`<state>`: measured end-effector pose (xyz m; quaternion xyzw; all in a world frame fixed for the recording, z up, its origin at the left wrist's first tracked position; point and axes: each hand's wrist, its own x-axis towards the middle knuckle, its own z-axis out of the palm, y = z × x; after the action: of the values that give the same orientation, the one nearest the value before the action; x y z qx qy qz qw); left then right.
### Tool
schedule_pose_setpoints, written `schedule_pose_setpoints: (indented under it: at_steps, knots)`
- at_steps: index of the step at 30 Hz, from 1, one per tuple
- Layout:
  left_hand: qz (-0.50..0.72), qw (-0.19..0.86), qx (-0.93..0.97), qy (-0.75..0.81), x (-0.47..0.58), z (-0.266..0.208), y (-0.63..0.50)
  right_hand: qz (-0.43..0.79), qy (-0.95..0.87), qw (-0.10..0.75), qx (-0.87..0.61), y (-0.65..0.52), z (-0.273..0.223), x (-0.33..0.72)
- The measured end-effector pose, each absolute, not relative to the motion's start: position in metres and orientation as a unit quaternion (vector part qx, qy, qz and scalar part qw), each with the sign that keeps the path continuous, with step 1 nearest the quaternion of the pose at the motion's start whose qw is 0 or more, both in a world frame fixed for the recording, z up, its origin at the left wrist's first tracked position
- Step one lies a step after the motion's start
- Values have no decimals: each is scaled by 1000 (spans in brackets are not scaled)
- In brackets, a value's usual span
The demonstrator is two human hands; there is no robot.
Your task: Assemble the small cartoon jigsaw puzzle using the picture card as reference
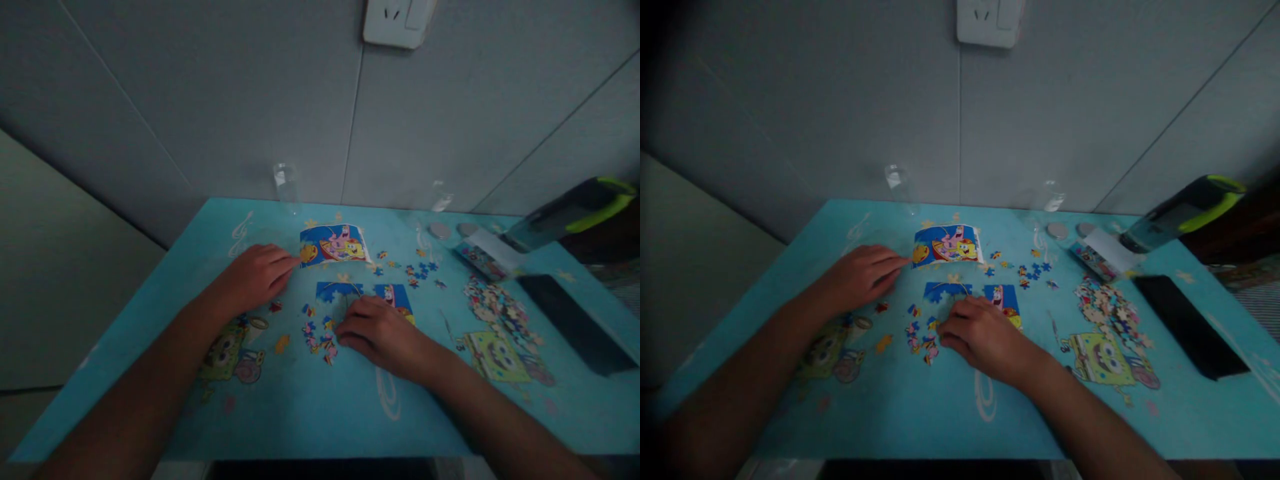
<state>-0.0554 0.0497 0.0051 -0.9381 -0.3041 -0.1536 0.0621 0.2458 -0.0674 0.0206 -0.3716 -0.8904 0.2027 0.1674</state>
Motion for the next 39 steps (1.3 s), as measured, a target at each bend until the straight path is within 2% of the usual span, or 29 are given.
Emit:
schedule_pose_setpoints:
  at_steps: [6, 16, 39]
  knots:
    - [-165, 33, -946, -276, -39, 2, 35, 156, -898, 176, -373, -70, 13, 237]
    - [-177, -15, -955, -237, -25, 0, 17, 107, -944, 160, -269, -76, 16, 229]
    - [-155, -37, -957, -242, -32, -21, 26, 35, -945, 168, -277, -77, 18, 231]
